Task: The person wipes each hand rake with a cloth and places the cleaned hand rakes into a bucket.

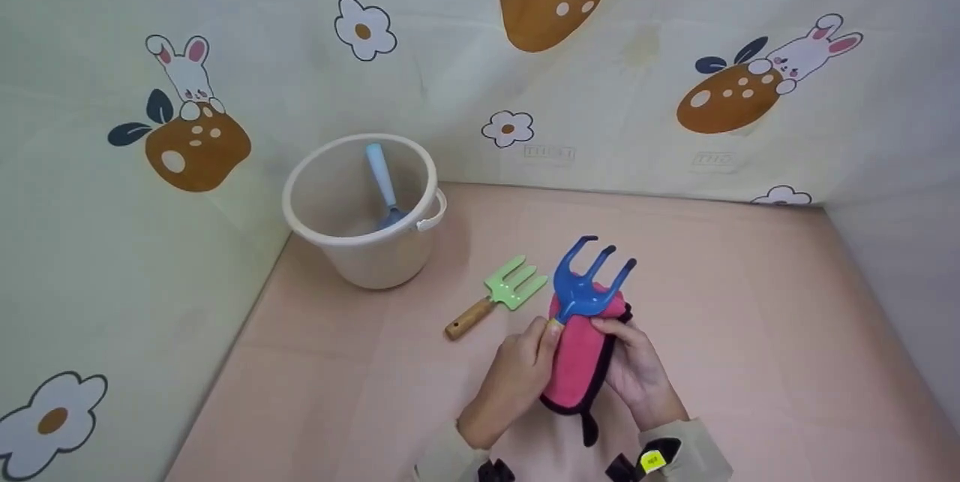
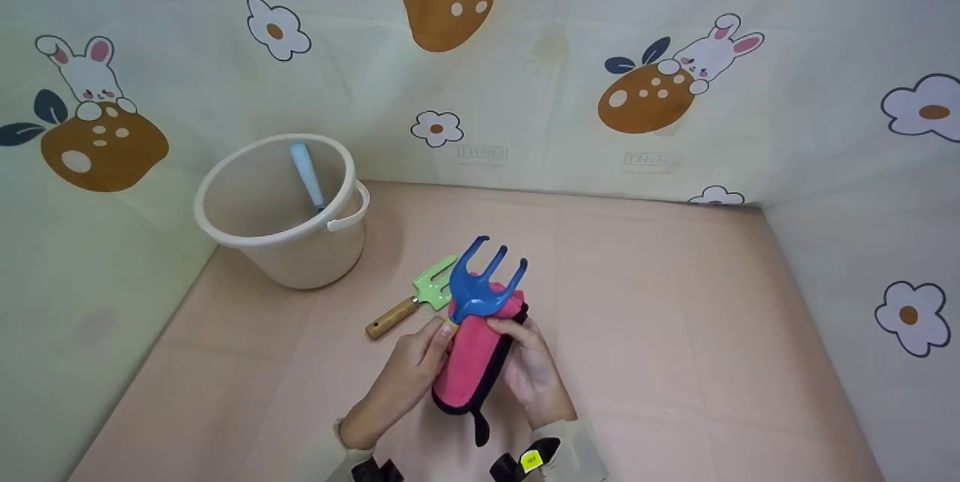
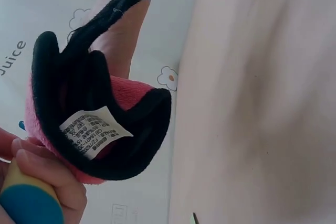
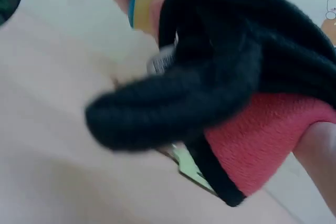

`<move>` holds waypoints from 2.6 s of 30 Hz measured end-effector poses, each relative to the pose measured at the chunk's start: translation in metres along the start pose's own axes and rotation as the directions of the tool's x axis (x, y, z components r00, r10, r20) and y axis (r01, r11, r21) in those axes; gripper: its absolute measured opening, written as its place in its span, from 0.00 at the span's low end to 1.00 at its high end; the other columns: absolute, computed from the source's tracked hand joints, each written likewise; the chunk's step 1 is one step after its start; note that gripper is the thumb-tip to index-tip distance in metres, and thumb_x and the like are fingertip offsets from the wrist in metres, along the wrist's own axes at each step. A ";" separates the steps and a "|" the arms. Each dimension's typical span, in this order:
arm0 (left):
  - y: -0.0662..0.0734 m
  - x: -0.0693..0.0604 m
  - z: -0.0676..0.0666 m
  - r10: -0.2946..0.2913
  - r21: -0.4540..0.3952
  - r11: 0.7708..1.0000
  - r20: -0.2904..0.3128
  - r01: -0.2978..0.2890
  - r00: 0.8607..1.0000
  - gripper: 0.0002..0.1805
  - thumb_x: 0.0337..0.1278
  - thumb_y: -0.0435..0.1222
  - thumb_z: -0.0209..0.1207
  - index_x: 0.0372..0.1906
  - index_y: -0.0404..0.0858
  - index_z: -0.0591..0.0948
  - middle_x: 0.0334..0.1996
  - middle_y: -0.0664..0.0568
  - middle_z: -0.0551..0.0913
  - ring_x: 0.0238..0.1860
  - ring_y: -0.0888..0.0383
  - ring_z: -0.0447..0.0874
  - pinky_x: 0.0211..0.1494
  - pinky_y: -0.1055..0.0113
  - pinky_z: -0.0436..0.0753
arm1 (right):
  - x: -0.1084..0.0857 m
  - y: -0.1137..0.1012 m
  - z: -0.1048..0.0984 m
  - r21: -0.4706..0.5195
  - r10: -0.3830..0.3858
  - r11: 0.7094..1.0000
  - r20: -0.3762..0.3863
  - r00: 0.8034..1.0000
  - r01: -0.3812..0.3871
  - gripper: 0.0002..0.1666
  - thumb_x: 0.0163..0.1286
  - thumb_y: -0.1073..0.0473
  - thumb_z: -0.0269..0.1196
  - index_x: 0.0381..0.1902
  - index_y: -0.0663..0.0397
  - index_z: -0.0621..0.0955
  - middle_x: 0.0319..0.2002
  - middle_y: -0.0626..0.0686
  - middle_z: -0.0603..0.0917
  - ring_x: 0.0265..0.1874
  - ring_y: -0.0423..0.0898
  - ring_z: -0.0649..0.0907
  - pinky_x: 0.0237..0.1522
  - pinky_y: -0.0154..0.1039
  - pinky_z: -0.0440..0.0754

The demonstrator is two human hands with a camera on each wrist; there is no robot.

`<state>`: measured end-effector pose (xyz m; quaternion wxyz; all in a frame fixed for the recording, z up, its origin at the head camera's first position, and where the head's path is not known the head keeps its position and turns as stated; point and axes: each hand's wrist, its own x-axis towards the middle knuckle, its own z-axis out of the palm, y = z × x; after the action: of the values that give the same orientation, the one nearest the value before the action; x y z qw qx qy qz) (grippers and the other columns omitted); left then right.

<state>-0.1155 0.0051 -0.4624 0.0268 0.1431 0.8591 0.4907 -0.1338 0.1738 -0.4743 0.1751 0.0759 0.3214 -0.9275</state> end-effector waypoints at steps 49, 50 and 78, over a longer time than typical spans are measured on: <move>-0.002 -0.008 -0.012 -0.087 -0.032 0.995 0.146 0.093 0.985 0.20 0.72 0.49 0.37 0.30 0.40 0.70 0.16 0.60 0.63 0.17 0.67 0.60 0.19 0.76 0.60 | -0.013 -0.039 -0.001 0.153 -0.117 0.983 0.071 0.991 0.106 0.21 0.62 0.77 0.36 0.42 0.56 0.72 0.39 0.50 0.79 0.40 0.42 0.78 0.45 0.33 0.76; -0.001 -0.008 -0.012 -0.088 -0.032 0.995 0.148 0.094 0.985 0.21 0.72 0.49 0.37 0.30 0.41 0.70 0.16 0.60 0.63 0.17 0.67 0.60 0.19 0.76 0.60 | -0.013 -0.040 -0.001 0.156 -0.121 0.982 0.079 0.989 0.108 0.22 0.62 0.77 0.36 0.42 0.56 0.73 0.39 0.50 0.79 0.40 0.42 0.78 0.46 0.33 0.76; -0.005 -0.013 -0.008 -0.124 -0.056 0.989 0.193 0.137 0.973 0.20 0.71 0.50 0.40 0.29 0.42 0.71 0.14 0.61 0.63 0.14 0.66 0.58 0.17 0.77 0.59 | -0.014 -0.077 0.000 0.137 -0.255 0.962 0.156 0.954 0.235 0.19 0.62 0.78 0.35 0.40 0.60 0.70 0.39 0.52 0.76 0.40 0.44 0.76 0.48 0.33 0.72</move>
<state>-0.1052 -0.0075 -0.4638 0.1453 0.1315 0.8428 0.5013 -0.1499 0.2342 -0.4268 0.0812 -0.0350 0.2571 -0.9623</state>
